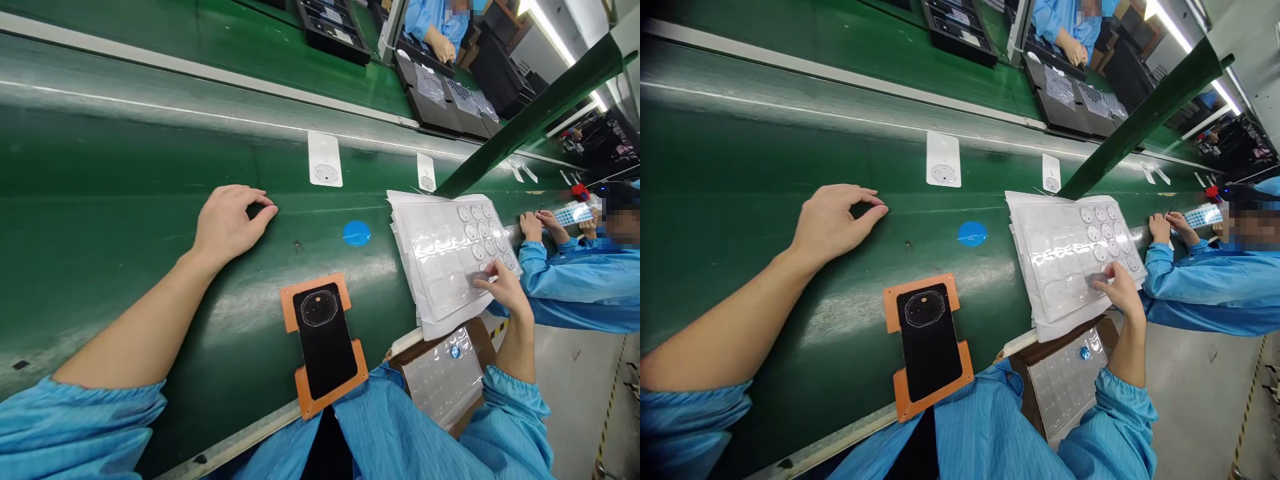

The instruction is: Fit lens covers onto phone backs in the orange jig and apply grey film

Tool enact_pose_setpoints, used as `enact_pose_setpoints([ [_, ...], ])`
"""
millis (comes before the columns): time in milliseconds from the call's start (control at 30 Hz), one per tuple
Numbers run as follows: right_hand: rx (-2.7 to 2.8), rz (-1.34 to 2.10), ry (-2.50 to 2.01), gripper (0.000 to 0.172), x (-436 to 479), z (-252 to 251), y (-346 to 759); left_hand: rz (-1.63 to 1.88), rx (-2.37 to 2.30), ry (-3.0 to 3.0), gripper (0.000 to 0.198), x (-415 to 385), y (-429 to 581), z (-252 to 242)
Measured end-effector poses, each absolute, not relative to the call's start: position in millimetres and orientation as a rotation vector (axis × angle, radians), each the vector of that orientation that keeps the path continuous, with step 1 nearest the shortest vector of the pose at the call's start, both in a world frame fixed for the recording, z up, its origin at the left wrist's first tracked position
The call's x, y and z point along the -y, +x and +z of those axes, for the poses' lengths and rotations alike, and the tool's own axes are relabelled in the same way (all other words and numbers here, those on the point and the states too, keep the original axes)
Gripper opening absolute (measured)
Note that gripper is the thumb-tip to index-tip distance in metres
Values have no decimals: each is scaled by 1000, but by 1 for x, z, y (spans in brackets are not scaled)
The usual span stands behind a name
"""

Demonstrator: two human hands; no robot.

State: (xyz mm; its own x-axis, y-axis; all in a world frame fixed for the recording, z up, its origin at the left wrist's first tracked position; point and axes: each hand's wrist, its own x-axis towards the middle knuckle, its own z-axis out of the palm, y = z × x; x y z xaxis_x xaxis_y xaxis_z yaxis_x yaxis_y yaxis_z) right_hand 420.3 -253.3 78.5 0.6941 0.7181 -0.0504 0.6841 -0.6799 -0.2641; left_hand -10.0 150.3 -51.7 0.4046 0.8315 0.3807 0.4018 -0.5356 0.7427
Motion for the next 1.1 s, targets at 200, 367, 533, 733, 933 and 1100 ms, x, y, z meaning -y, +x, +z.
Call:
enact_pose_setpoints([
  [200,1629,219,-2074,28,190,79,298,1045,-924,2115,32,-131,0,-38],
  [367,2039,333,-1434,34,121,26,180,716,-657,1843,33,-86,-7,-26],
  [533,2247,186,-1276,37,117,-9,167,609,-406,2000,26,-39,-31,-28],
  [733,2233,364,-1282,35,117,-2,172,647,-372,2075,27,-30,-33,-28],
  [933,2059,448,-1216,30,96,0,177,700,-320,2066,29,-30,-32,-27],
  [1100,1958,348,-1345,23,95,-15,182,631,-301,2100,33,-32,-35,-29],
])
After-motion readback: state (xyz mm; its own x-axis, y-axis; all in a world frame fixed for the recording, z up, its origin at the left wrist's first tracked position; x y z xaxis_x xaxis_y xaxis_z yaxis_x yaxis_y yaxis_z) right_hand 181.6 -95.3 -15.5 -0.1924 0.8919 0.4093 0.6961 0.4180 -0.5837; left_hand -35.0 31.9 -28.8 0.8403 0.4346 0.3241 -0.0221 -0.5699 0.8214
